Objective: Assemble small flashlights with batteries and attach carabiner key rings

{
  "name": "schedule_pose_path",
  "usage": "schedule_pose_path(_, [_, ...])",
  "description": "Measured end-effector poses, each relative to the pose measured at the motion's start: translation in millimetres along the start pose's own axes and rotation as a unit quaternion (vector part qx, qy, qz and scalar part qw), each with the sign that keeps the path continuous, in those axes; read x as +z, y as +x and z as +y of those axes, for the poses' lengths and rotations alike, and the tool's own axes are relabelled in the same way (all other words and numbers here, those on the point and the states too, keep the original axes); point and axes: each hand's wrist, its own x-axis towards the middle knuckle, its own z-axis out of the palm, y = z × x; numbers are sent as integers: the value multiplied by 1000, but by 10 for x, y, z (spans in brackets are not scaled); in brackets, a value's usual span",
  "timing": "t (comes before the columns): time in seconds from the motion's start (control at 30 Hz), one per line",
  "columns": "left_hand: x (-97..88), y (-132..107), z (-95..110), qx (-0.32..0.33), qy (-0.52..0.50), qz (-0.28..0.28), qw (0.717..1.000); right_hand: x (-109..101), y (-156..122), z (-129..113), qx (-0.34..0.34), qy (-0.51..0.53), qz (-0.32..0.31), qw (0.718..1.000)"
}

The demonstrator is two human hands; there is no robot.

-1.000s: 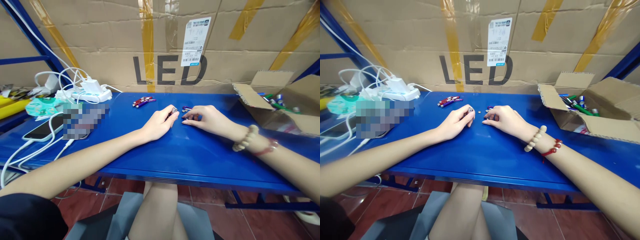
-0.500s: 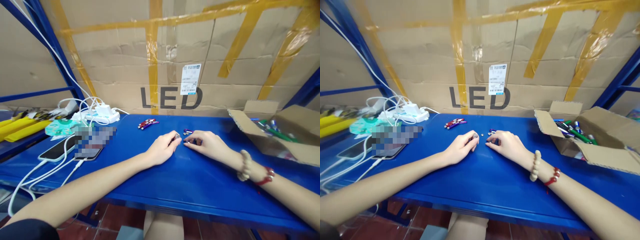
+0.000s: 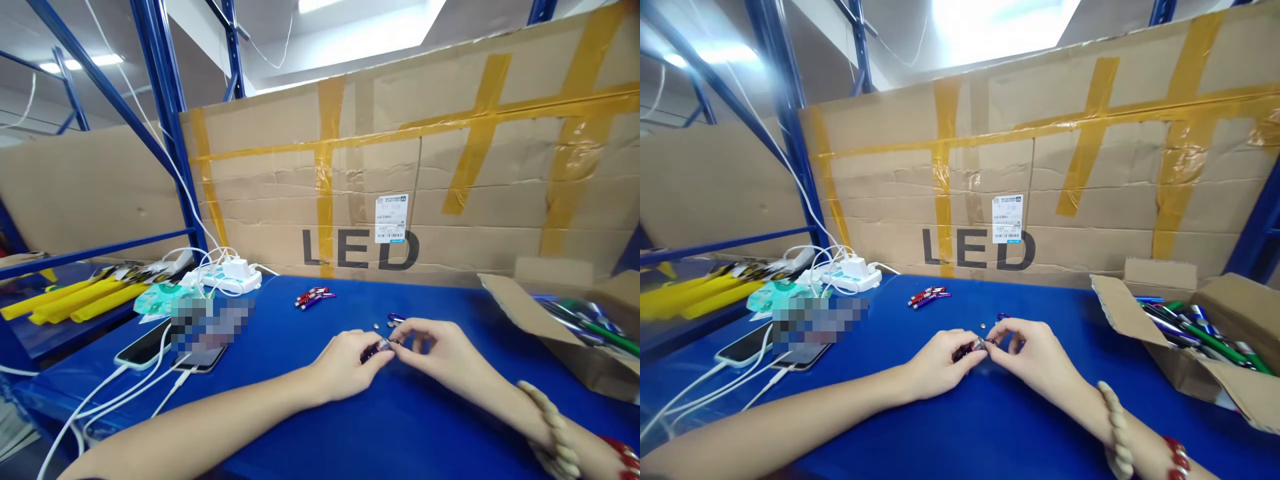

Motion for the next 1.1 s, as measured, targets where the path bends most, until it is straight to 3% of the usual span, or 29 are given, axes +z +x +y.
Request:
schedule_pose_path(0.27, [-19, 0, 2, 0, -35, 2, 999, 51, 13, -90, 87, 205, -28, 975])
schedule_pose_path(0.43, [-20, 10, -23, -26, -73, 1, 997, 29, 82, 61, 124, 274, -53, 952])
schedule_pose_path(0.63, [-45, 26, -10, -60, -69, -2, 996, 54, 130, 248, 111, 270, -8, 956])
schedule_pose_path(1.1, [-52, 48, -43, -34, 14, -36, 999, 26, 91, 108, 136, 234, 19, 962])
